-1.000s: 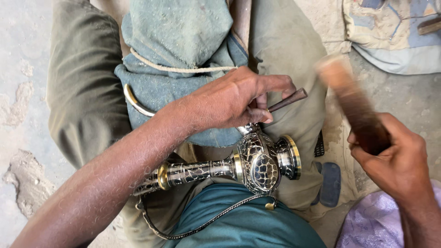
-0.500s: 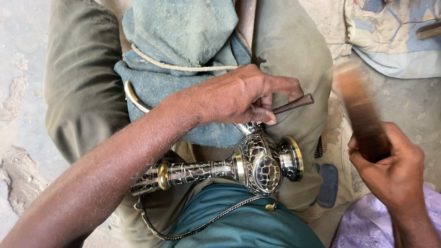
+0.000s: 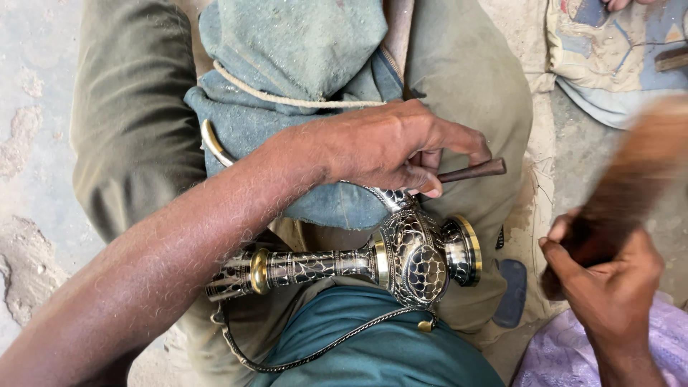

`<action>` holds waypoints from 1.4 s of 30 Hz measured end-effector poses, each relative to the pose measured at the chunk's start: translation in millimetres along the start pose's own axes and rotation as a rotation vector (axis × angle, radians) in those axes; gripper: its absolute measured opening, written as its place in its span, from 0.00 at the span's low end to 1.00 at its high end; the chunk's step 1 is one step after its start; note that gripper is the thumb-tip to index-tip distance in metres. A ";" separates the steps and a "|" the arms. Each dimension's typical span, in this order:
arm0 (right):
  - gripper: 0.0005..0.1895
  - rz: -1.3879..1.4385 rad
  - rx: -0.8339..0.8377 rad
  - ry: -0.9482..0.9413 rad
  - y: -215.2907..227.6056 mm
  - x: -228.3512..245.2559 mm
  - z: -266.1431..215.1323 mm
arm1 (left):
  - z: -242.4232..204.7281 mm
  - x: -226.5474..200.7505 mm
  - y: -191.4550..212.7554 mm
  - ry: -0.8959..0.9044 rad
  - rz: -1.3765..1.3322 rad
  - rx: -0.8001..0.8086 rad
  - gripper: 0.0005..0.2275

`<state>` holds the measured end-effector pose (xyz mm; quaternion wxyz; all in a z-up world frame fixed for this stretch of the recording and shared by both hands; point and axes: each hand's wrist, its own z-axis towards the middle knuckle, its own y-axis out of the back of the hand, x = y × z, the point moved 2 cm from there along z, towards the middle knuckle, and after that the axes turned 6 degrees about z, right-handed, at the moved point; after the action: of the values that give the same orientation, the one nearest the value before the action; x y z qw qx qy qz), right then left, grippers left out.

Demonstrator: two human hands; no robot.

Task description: The person holds a curved, ornate metal object on their lap and repeatedly strikes it with a wooden mallet. They adjust the object's position occasionally to work on different sections of the curved handle and body.

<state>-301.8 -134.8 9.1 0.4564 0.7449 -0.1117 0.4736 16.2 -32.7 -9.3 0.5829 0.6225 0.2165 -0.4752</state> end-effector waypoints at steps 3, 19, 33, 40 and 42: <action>0.15 0.029 -0.010 0.031 -2.8 -3.9 -3.3 | -0.7 5.3 -3.8 0.031 0.011 0.029 0.27; 0.17 -0.416 -0.132 0.202 -20.8 11.1 -15.3 | 1.3 -7.8 -3.9 0.080 0.064 0.091 0.27; 0.25 0.429 -0.124 -0.275 -48.7 -113.3 -15.8 | -114.3 -70.8 22.6 0.230 0.105 -0.660 0.15; 0.25 0.466 -0.098 -0.232 -33.0 -103.8 -15.0 | -97.6 -56.9 -1.2 0.264 0.051 -0.681 0.16; 0.26 0.465 -0.095 -0.227 -27.3 -97.1 -13.7 | -94.2 -55.2 -2.3 0.263 0.091 -0.682 0.14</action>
<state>-344.9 -134.6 -83.1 0.3543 0.7255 -0.3523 0.4733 21.2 71.3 23.8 0.7445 0.4574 0.4077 -0.2652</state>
